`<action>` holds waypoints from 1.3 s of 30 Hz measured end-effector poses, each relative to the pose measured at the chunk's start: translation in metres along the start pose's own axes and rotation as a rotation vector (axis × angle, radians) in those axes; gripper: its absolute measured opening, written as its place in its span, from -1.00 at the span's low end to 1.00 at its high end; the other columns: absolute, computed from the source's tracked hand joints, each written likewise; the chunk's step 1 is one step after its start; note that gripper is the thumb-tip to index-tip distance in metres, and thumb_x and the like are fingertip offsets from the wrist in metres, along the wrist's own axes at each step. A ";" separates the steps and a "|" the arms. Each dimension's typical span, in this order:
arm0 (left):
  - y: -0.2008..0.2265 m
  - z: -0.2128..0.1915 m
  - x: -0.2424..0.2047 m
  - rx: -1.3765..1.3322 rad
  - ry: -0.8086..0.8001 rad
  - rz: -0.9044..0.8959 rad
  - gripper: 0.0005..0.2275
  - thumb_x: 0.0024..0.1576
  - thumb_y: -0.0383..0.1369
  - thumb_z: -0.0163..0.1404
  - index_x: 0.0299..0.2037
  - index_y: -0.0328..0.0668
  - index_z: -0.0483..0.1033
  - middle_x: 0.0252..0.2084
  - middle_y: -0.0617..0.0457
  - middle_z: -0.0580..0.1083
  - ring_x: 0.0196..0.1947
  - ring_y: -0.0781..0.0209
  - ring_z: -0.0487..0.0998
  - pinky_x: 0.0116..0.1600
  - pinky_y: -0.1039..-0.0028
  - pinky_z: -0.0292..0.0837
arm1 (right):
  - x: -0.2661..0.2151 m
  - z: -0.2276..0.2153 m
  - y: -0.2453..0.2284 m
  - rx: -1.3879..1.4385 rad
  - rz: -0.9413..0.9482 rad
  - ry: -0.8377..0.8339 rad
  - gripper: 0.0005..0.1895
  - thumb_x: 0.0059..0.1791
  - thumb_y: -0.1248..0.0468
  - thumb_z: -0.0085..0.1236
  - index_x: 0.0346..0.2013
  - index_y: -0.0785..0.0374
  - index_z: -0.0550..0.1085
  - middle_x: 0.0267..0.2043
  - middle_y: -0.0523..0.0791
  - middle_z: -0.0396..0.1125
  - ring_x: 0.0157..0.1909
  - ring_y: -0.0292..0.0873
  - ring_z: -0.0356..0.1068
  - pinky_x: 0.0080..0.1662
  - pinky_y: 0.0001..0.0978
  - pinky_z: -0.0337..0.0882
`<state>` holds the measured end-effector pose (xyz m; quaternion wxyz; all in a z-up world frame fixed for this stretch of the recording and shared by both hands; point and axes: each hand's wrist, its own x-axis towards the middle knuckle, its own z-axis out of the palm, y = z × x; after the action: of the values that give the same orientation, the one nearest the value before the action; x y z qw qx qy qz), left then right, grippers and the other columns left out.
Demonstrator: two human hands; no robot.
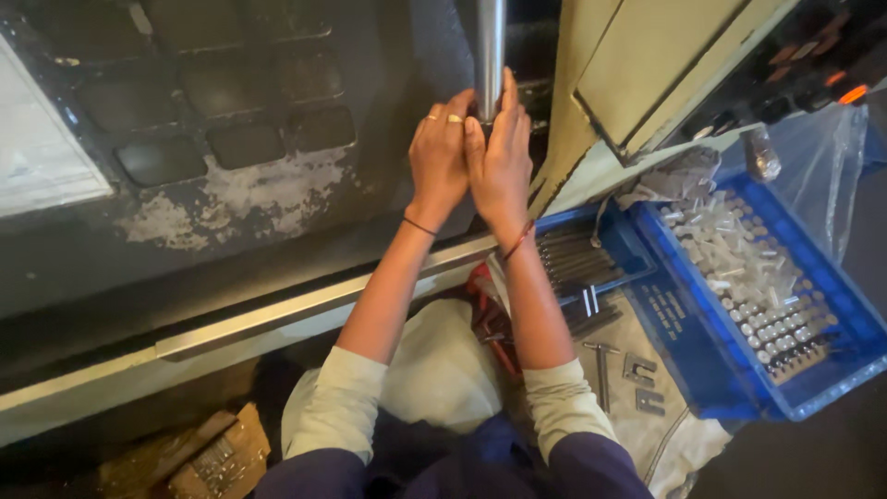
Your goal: The person organizes small metal parts and tools in a blue crate, wipes a metal surface with a cloth, and places items into a bag. They handle cylindrical metal pieces, rods, and a cloth, moving items between the crate and a nearby bag.
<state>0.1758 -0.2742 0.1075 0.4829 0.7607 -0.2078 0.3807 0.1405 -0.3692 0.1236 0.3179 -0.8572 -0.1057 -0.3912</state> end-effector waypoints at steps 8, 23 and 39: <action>0.002 -0.003 0.000 0.001 -0.065 -0.053 -0.71 0.26 -0.32 -0.06 0.17 -0.11 0.42 -0.11 -0.11 0.50 -0.09 -0.16 0.53 0.02 0.15 0.44 | -0.002 0.002 0.005 0.000 -0.041 0.003 -0.31 0.25 0.08 -0.02 0.54 0.31 -0.03 0.25 0.12 0.25 0.25 0.17 0.27 0.26 -0.08 0.32; 0.001 0.001 -0.003 -0.002 -0.057 -0.079 -0.70 0.27 -0.34 -0.08 0.21 -0.07 0.41 -0.09 -0.09 0.51 -0.05 -0.13 0.54 0.04 0.16 0.46 | -0.002 0.001 0.007 0.006 -0.068 -0.008 -0.32 0.26 0.06 -0.05 0.55 0.30 -0.04 0.42 0.15 0.16 0.38 0.20 0.22 0.37 -0.07 0.25; -0.003 0.007 -0.005 -0.021 -0.032 -0.026 -0.69 0.28 -0.34 -0.09 0.24 -0.05 0.36 -0.11 -0.09 0.51 -0.05 -0.15 0.54 0.03 0.14 0.47 | -0.004 0.007 0.030 0.063 -0.064 -0.055 -0.31 0.27 0.09 -0.06 0.57 0.25 -0.10 0.44 0.16 0.15 0.41 0.21 0.19 0.40 -0.05 0.22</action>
<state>0.1776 -0.2796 0.0996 0.4926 0.7642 -0.2093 0.3600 0.1552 -0.3879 0.1035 0.3291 -0.8534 -0.1541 -0.3737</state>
